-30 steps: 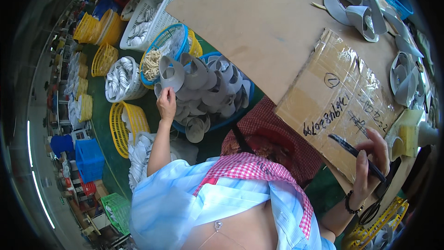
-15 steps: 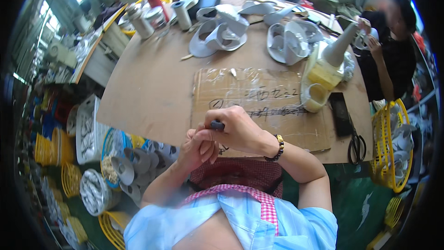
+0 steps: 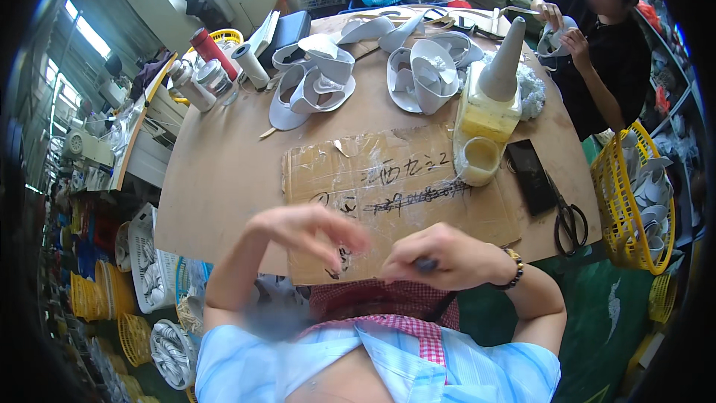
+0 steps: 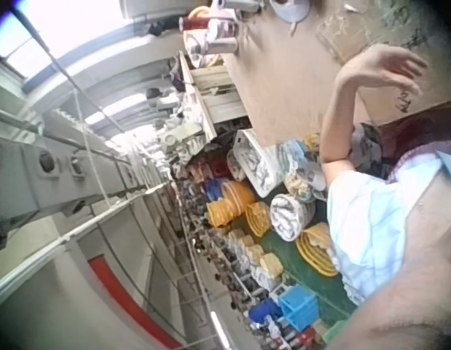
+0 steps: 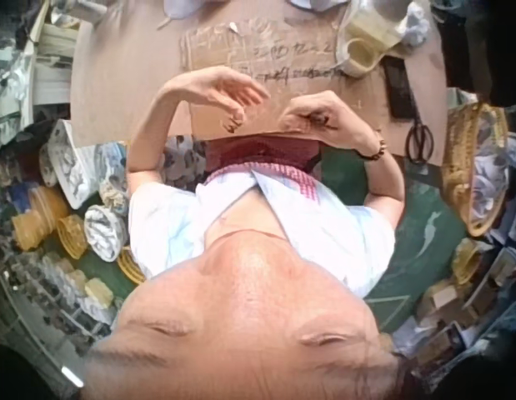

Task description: The person dips a brush into glue, applies it along the edges of shoe components, and folds and presses the components together by hand.

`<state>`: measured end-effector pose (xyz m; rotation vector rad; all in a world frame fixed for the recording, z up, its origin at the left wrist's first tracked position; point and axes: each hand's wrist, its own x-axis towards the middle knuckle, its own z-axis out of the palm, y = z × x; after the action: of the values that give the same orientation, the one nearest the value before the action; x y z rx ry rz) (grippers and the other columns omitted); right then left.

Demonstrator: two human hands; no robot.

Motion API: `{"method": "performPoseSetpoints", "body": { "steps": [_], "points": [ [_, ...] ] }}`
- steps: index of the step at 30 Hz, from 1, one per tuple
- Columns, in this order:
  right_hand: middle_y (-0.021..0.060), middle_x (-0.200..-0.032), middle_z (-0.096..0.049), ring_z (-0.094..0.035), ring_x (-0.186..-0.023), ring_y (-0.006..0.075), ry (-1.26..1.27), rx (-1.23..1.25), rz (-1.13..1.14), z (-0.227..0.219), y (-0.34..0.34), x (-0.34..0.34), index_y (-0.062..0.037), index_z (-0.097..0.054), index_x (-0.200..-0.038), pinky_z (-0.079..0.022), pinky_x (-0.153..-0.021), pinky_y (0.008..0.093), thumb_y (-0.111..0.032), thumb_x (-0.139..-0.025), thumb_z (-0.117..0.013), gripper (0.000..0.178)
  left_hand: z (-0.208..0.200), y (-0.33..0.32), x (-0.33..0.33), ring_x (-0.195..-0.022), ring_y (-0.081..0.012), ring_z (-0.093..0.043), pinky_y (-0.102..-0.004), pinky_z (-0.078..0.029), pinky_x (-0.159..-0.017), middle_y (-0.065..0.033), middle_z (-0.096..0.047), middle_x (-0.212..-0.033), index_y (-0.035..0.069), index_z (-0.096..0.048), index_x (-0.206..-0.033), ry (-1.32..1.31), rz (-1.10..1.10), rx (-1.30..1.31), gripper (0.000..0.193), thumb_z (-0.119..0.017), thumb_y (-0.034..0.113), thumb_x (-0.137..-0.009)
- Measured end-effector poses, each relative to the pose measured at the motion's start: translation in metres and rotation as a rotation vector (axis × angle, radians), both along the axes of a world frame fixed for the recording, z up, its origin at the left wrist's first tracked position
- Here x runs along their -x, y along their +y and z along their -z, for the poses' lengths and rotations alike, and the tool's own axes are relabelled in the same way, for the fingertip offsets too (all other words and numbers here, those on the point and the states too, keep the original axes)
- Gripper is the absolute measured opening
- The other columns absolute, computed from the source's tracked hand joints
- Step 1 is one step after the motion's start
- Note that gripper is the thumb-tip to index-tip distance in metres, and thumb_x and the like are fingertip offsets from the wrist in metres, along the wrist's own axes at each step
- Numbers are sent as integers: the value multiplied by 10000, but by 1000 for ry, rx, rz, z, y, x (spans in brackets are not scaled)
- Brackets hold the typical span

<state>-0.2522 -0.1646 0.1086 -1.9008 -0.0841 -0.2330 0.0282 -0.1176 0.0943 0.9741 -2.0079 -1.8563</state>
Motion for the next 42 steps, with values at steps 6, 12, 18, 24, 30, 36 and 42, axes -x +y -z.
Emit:
{"method": "performPoseSetpoints", "body": {
  "steps": [6,12,18,24,30,36,42],
  "points": [
    [63,-932,-696,-612,-841,109,-177,-244,701,5,-13,47,14,-675,-969,-481,-764,242,-198,-1000,-558,244,69,-121,-108,-1166,-276,-523,-476,-426,-969,-124,-547,-1338,88,-659,-1042,-1443,-711,1128,308,-754,126,-752],
    [112,-1174,-651,-656,-936,156,80,74,798,4,-17,38,-6,-522,-1330,-506,-819,269,-124,-842,-716,539,-5,-42,-9,-943,-309,-641,-465,-485,-830,-197,-672,-968,54,-629,-958,-962,-598,937,155,-645,179,-869],
    [185,-1337,-533,-605,-1072,390,41,426,494,48,-6,-60,-48,-196,-1512,-524,-859,413,-72,-717,-748,968,37,3,13,-770,-250,-653,-385,-497,-714,-164,-665,-842,4,-607,-1057,-441,-573,402,196,-524,157,-964],
    [160,-962,-598,-650,-824,347,156,767,359,59,5,-82,34,-473,-1266,-532,-702,420,-40,-730,-677,579,70,14,-32,-829,-205,-596,-349,-486,-765,-103,-628,-906,44,-619,-1112,-478,-736,710,357,-745,199,-816],
    [108,-930,-577,-654,-852,246,154,952,377,68,31,-67,-31,-600,-929,-497,-741,358,-81,-741,-659,203,87,28,-56,-981,-280,-568,-404,-471,-822,-113,-579,-1014,59,-611,-1051,-791,-1082,741,536,-870,309,-654],
    [153,-1102,-592,-643,-905,284,89,703,488,38,23,-44,-9,-598,-1151,-504,-811,388,-145,-859,-634,324,88,40,-61,-809,-194,-581,-339,-490,-740,-92,-594,-856,41,-540,-939,-379,-1094,329,458,-862,254,-694],
    [173,-1296,-529,-529,-1161,288,-187,841,1163,-16,-52,37,-53,-593,-1203,-398,-995,361,-293,-998,-525,323,34,81,-15,-646,-166,-625,-320,-500,-588,-86,-614,-736,47,-508,-966,-306,-1341,732,310,-770,79,-804]
  ]
}}
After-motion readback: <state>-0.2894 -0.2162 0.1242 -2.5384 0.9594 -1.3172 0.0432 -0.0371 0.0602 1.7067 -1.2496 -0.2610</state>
